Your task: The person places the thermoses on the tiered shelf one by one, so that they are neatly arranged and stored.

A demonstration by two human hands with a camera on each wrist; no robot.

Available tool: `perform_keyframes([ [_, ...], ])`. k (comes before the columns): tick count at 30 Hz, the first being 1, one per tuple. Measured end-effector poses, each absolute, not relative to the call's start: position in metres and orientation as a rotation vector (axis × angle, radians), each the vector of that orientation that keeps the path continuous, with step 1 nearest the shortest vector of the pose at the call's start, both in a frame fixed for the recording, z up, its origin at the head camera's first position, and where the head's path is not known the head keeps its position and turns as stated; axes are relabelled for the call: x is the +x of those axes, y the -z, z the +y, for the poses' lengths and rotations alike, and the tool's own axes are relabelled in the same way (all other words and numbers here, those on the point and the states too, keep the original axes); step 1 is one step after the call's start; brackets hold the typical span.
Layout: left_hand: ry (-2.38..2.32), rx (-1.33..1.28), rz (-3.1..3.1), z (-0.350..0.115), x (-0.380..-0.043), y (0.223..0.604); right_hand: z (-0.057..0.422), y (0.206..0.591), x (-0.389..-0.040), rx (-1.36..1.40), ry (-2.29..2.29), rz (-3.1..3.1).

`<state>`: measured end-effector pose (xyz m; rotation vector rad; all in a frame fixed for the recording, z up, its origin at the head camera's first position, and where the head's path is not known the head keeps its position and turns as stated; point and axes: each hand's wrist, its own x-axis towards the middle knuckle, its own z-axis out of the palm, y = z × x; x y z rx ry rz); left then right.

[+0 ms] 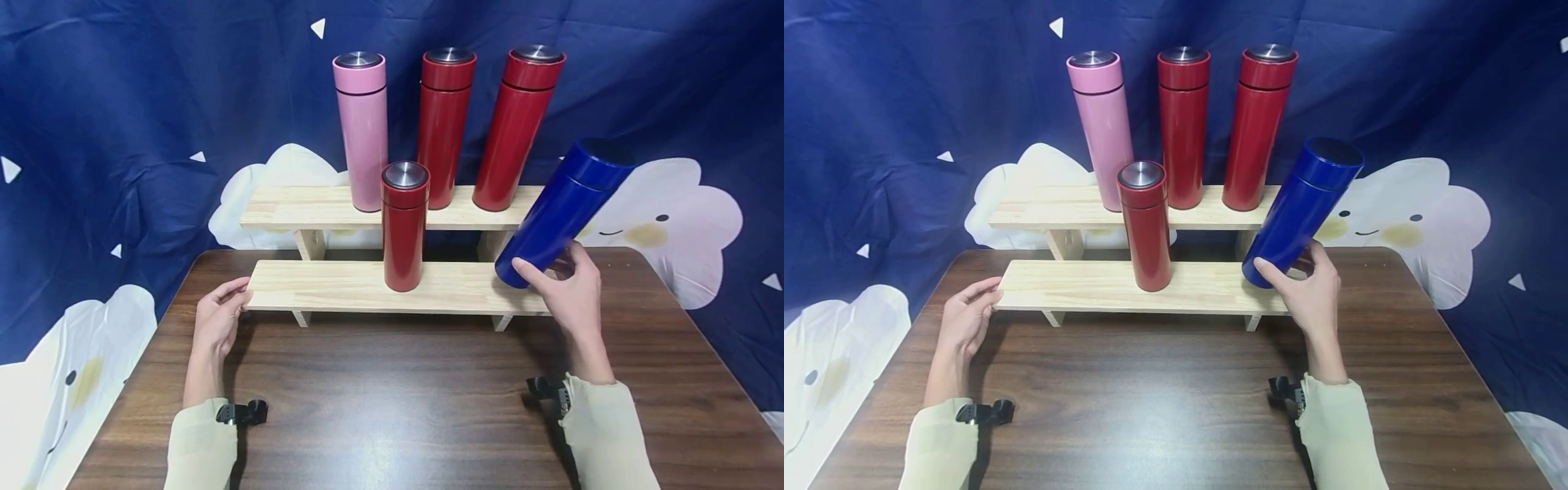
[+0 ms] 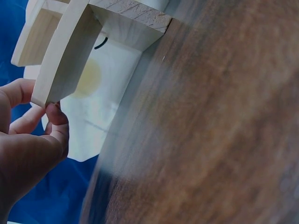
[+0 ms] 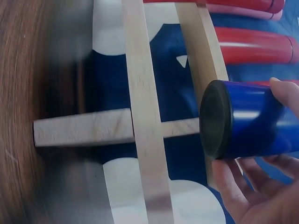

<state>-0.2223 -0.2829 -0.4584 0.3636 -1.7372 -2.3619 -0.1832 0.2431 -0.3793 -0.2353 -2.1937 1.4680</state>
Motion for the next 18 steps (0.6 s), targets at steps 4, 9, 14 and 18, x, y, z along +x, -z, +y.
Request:
perform_keyframes([
  [4, 2.362, 0.364, -1.741, -0.283, -0.222, 0.458, 0.235, 0.381, -0.185, -0.211, -1.471, -2.223],
  [9, 2.356, 0.376, -1.747, -0.284, -0.221, 0.458, 0.225, 0.386, -0.187, -0.174, -1.45, -2.296],
  [14, 2.356, 0.379, -1.746, -0.284, -0.222, 0.458, 0.218, 0.39, -0.188, -0.139, -1.425, -2.333],
  [18, 2.348, 0.385, -1.75, -0.283, -0.223, 0.458, 0.213, 0.393, -0.193, -0.099, -1.434, -2.34],
])
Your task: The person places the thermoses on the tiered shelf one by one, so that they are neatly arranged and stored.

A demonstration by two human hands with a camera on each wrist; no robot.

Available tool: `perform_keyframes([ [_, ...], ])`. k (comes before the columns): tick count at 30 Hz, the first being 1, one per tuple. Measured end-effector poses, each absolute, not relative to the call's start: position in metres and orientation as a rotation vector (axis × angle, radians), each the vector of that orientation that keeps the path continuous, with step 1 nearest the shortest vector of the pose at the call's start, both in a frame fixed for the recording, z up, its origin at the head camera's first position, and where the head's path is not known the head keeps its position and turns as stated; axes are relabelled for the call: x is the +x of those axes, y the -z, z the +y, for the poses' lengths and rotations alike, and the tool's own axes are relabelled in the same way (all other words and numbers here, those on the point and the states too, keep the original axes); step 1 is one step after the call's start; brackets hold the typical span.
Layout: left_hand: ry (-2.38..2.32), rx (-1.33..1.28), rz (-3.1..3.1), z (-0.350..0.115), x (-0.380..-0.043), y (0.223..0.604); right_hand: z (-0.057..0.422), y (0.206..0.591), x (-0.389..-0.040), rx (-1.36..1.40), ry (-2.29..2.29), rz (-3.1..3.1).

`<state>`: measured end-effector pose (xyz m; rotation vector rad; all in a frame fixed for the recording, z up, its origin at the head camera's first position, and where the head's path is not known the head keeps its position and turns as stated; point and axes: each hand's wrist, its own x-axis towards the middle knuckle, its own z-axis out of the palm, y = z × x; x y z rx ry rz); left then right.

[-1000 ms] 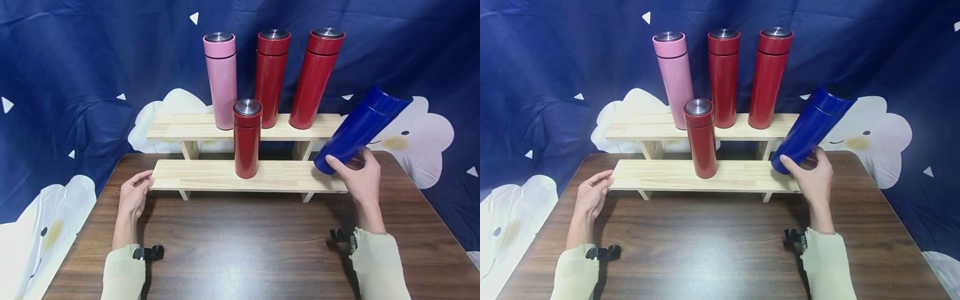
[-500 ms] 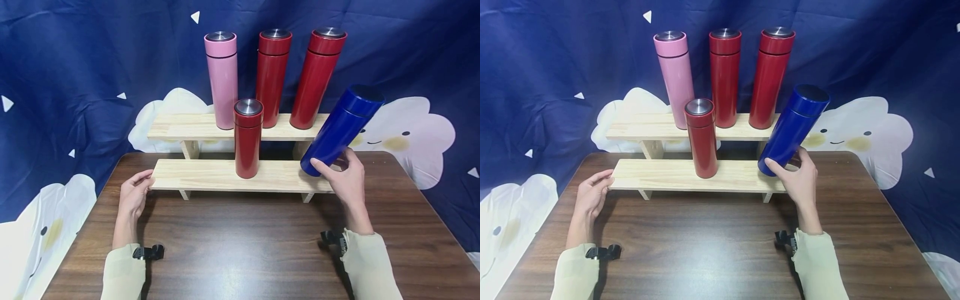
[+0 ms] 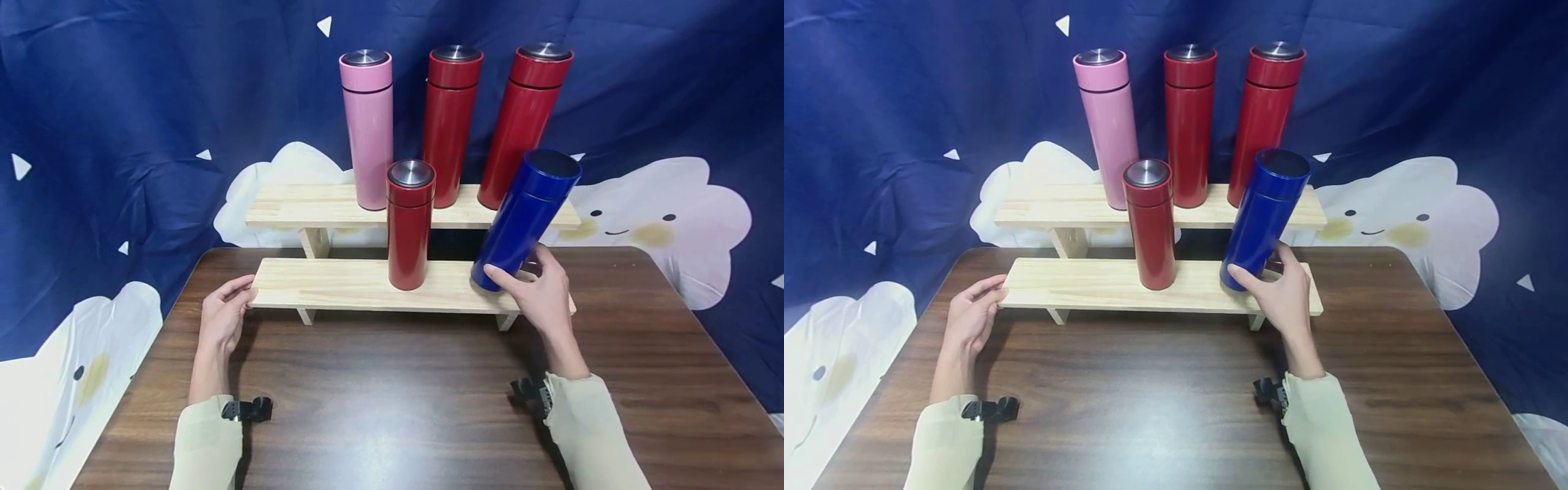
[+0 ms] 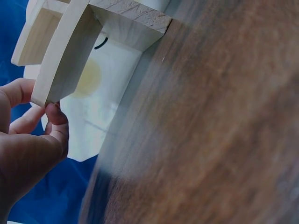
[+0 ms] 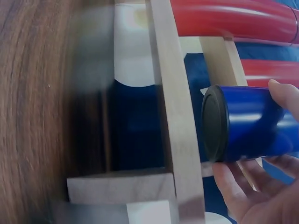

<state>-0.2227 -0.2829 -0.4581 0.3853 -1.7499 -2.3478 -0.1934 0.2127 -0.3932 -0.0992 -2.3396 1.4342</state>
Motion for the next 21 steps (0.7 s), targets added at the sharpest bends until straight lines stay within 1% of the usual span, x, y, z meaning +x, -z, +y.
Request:
perform_keyframes([
  [21, 2.351, 0.389, -1.746, -0.283, -0.223, 0.457, 0.194, 0.403, -0.215, 0.04, -1.49, -2.356],
])
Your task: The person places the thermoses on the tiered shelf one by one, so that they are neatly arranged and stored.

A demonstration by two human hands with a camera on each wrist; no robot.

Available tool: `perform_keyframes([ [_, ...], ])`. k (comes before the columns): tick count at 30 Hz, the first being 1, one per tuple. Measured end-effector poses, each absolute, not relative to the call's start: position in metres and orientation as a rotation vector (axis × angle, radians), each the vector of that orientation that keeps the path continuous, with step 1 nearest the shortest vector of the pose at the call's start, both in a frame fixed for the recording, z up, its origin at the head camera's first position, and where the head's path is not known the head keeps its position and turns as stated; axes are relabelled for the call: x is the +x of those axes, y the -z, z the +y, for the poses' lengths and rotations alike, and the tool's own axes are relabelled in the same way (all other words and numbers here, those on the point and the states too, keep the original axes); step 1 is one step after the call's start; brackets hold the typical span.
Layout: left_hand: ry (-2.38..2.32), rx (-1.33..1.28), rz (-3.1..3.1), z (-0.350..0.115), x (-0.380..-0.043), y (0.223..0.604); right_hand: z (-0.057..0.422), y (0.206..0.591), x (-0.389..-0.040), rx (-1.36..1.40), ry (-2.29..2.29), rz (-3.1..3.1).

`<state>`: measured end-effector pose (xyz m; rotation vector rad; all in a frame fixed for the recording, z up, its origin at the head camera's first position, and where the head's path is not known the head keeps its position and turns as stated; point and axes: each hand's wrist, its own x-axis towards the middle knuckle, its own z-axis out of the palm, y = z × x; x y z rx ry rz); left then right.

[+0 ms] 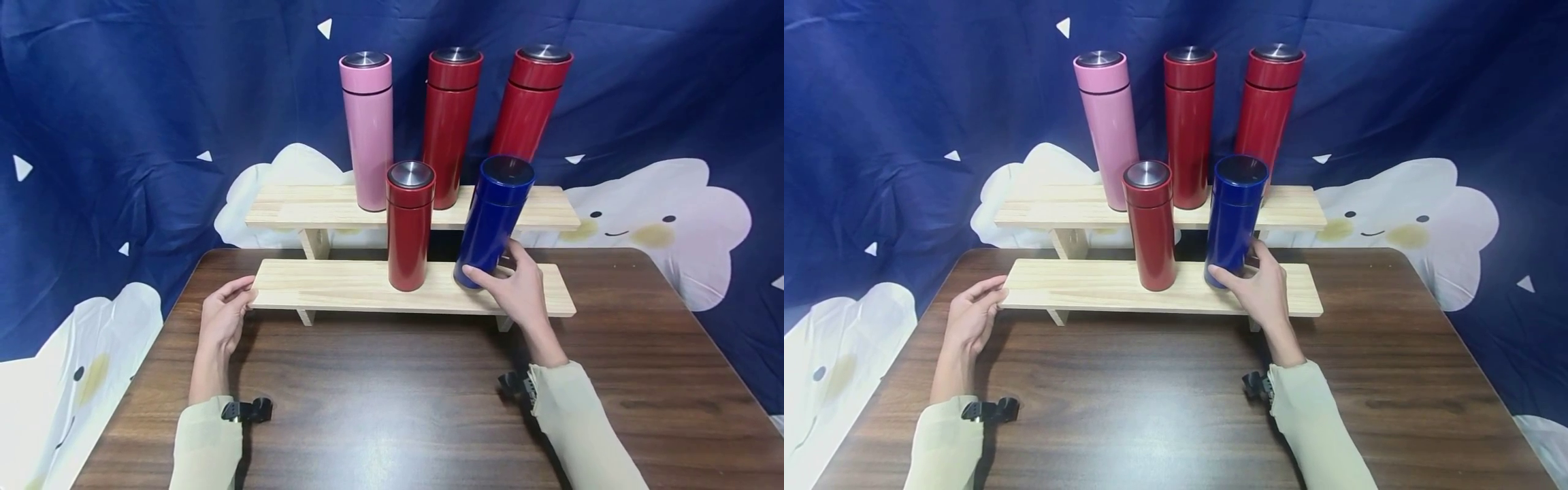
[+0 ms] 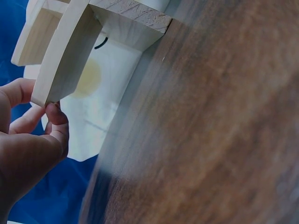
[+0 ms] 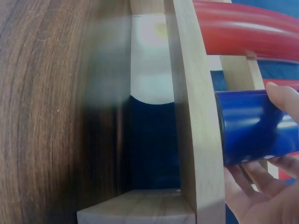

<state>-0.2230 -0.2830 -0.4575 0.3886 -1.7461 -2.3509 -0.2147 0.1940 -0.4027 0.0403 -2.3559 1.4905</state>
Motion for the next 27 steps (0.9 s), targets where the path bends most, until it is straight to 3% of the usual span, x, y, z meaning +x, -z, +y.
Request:
perform_keyframes([
  [27, 2.345, 0.38, -1.754, -0.284, -0.224, 0.46, 0.18, 0.411, -0.221, 0.081, -1.521, -2.424],
])
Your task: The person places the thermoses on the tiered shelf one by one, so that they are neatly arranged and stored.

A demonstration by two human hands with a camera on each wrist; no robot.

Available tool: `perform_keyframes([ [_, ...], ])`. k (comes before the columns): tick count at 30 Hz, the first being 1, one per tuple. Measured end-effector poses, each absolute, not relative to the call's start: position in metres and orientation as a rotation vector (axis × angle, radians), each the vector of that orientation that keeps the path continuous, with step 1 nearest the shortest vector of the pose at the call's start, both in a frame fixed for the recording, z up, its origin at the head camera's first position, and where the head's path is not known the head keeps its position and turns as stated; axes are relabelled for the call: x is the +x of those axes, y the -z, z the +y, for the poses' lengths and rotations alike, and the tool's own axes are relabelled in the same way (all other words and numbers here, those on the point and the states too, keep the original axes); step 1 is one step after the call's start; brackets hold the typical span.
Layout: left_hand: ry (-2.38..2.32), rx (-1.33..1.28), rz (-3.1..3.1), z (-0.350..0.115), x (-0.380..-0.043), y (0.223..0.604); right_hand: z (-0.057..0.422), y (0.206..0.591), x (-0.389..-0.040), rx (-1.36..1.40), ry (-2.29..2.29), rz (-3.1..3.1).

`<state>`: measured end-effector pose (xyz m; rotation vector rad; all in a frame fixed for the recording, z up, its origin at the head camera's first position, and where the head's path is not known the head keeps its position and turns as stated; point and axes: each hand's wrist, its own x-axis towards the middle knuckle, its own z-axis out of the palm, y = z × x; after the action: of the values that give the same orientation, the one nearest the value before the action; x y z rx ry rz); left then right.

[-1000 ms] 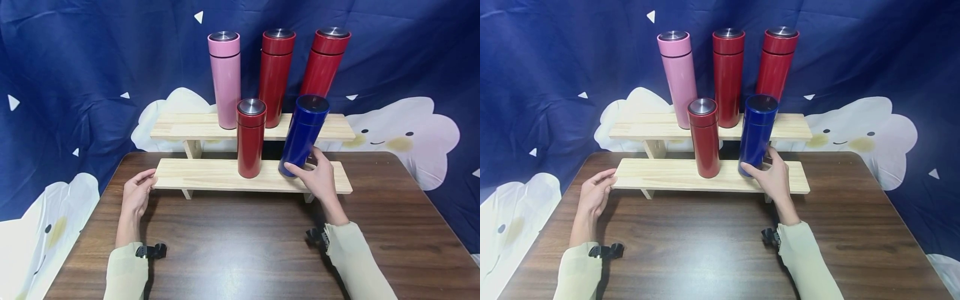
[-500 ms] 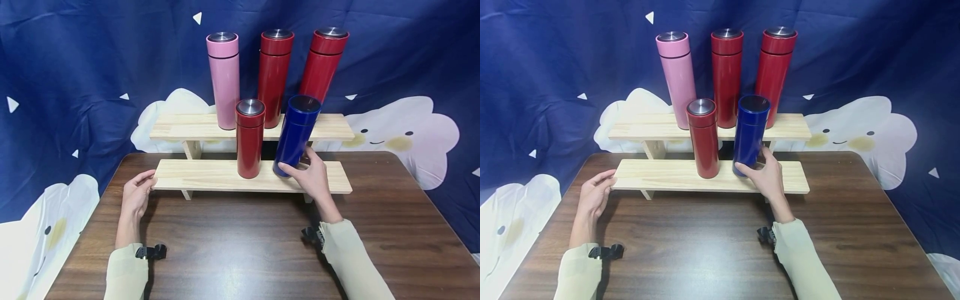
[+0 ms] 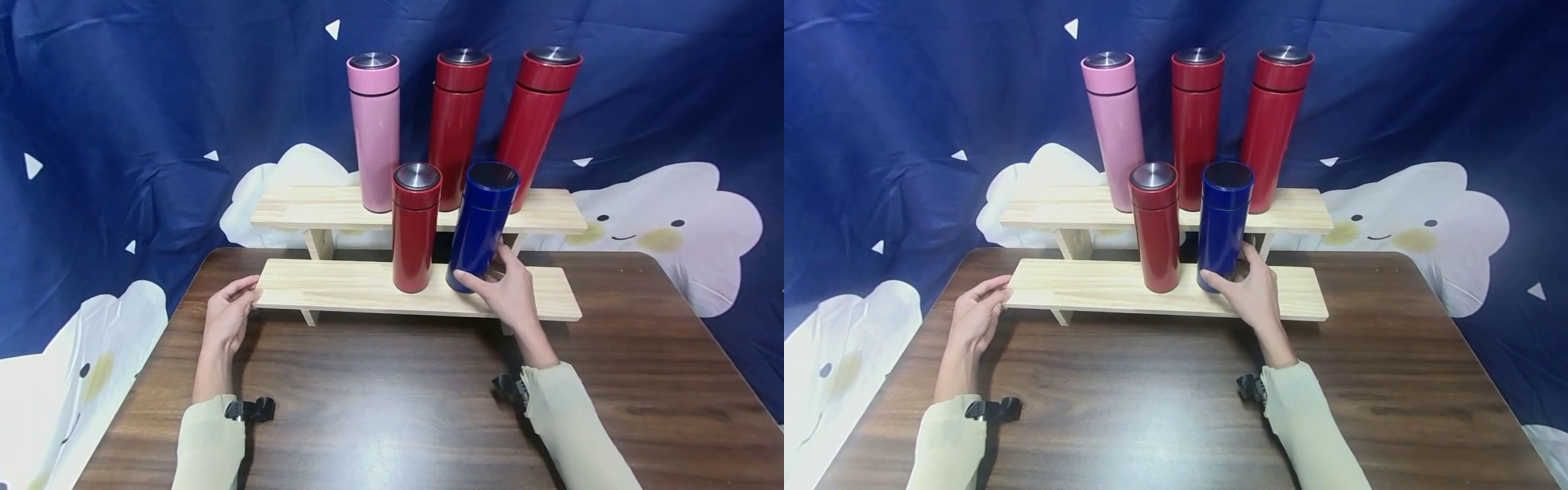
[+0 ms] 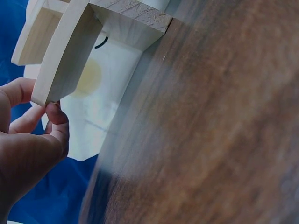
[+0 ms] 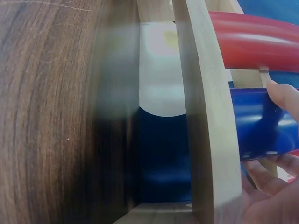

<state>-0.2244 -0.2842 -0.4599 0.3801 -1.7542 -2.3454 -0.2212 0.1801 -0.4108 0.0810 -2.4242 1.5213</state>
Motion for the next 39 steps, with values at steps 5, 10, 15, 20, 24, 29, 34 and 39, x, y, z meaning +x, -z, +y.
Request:
perform_keyframes([
  [5, 2.336, 0.386, -1.773, -0.283, -0.225, 0.459, 0.181, 0.41, -0.22, 0.087, -1.516, -2.426],
  [10, 2.346, 0.385, -1.768, -0.281, -0.227, 0.459, 0.183, 0.409, -0.218, 0.081, -1.513, -2.421],
  [15, 2.349, 0.368, -1.771, -0.279, -0.228, 0.459, 0.185, 0.408, -0.216, 0.07, -1.513, -2.421],
  [20, 2.333, 0.378, -1.794, -0.276, -0.229, 0.458, 0.191, 0.407, -0.214, 0.093, -1.549, -2.421],
  [24, 2.247, 0.394, -1.882, -0.276, -0.229, 0.455, 0.201, 0.406, -0.211, 0.109, -1.577, -2.405],
  [29, 1.928, 0.396, -2.156, -0.279, -0.223, 0.446, 0.21, 0.399, -0.206, 0.186, -1.512, -2.396],
  [34, 1.455, 0.238, -2.42, -0.273, -0.217, 0.431, 0.217, 0.391, -0.204, 0.252, -1.384, -2.392],
  [39, 1.063, 0.001, -2.534, -0.253, -0.213, 0.41, 0.224, 0.383, -0.205, 0.292, -1.081, -2.415],
])
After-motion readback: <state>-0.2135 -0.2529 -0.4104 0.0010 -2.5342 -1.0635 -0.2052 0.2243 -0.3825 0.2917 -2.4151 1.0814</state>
